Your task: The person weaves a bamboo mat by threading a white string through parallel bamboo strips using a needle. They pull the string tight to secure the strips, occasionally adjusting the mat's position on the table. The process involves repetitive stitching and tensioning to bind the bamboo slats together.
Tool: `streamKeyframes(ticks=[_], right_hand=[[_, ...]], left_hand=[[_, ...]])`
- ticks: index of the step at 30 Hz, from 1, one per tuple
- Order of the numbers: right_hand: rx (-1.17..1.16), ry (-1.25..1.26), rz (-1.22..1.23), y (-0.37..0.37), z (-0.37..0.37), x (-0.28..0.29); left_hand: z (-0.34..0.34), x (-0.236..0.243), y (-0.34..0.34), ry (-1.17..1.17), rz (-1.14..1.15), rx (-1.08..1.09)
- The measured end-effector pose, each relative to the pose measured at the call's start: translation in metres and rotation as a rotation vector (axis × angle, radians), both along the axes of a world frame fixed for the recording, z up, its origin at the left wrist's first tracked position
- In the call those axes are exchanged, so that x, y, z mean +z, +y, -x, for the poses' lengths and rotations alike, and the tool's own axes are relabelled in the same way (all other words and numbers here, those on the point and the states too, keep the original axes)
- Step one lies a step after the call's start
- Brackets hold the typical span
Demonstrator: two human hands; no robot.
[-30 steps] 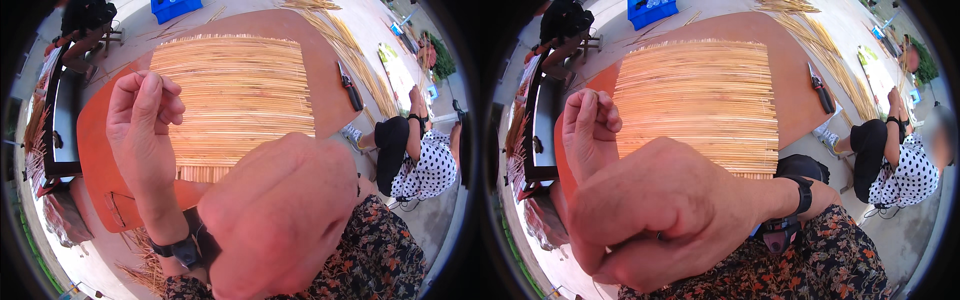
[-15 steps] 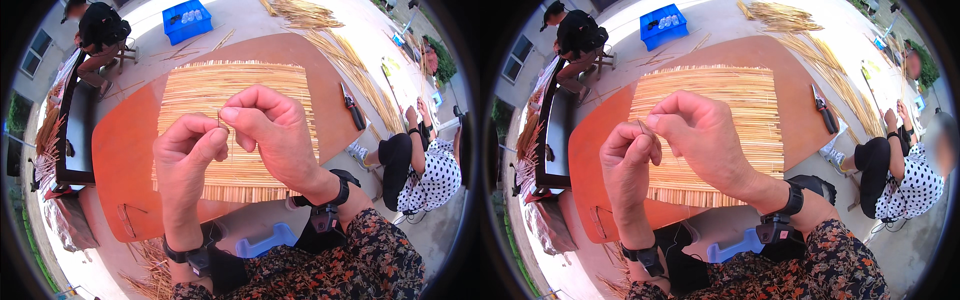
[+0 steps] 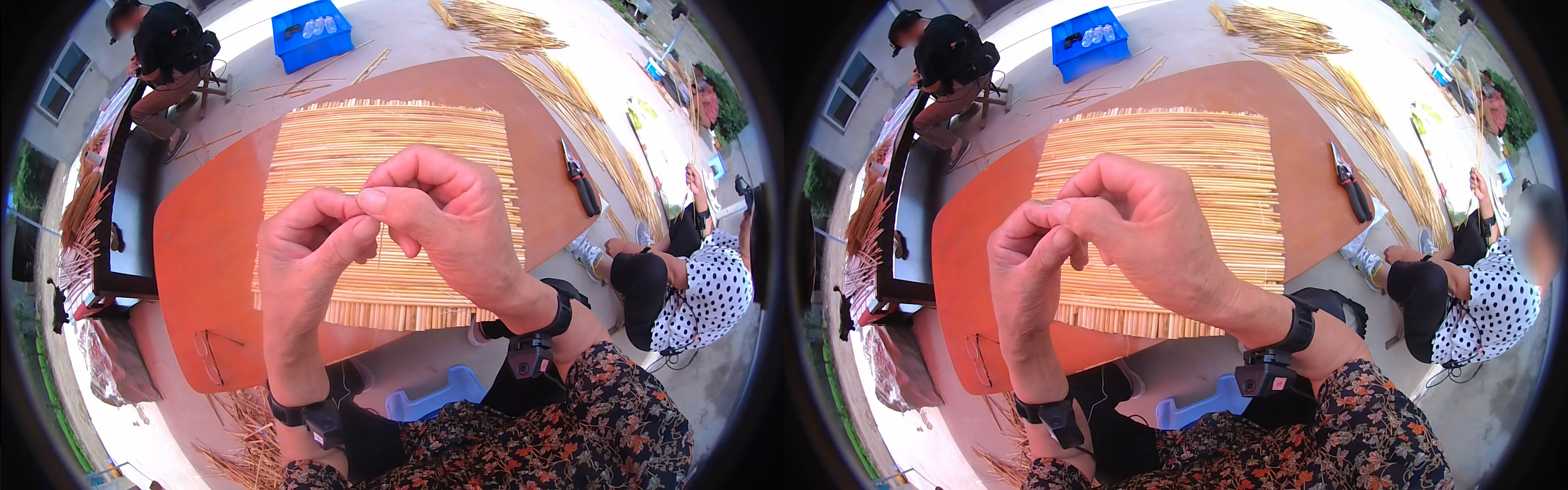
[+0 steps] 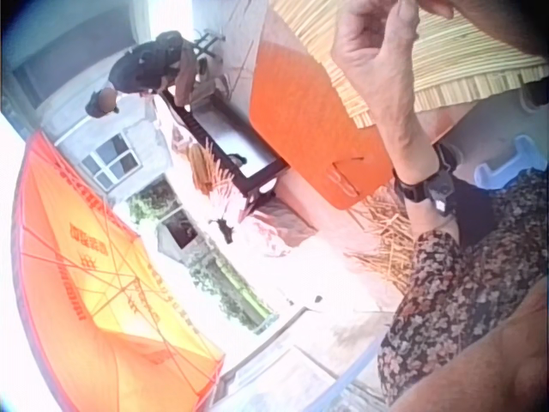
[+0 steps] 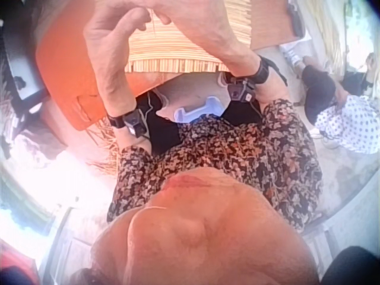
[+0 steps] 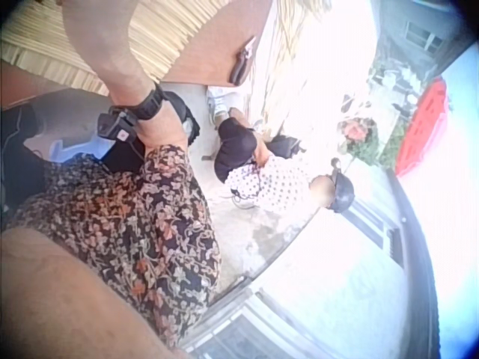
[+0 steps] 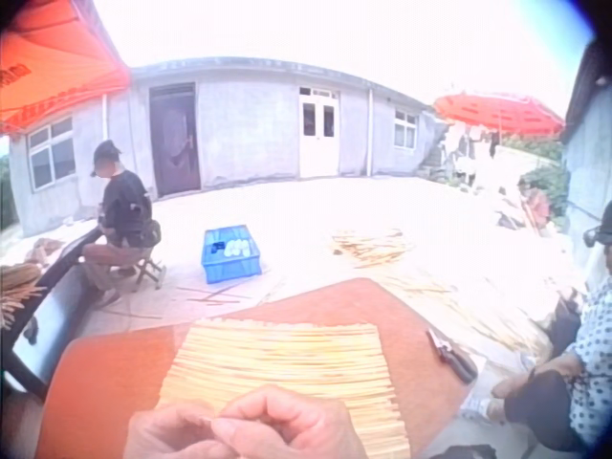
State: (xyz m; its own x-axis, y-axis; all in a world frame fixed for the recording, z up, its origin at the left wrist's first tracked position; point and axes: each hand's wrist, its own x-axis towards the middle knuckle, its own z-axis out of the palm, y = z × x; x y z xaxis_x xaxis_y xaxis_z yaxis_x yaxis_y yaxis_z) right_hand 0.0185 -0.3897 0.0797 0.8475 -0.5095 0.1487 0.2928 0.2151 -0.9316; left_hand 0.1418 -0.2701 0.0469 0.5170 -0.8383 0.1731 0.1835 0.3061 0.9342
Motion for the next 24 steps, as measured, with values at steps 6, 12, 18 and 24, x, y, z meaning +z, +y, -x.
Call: streamKeyframes(ticks=[6,12,18,24], right_hand=[[-0.100,0.077,0.227,0.010,-0.003,0.001],[-0.128,0.053,0.328,0.014,-0.004,-0.006],[-0.097,0.054,0.307,0.017,-0.005,-0.007],[-0.068,0.106,0.259,0.013,-0.003,-0.005]], left_hand=[[-0.008,-0.004,0.004,0.010,0.177,0.041],[-0.008,0.000,0.004,-0.023,0.230,0.037],[-0.006,0.004,0.004,-0.195,0.236,0.128],[-0.004,0.000,0.000,-0.313,0.256,0.149]])
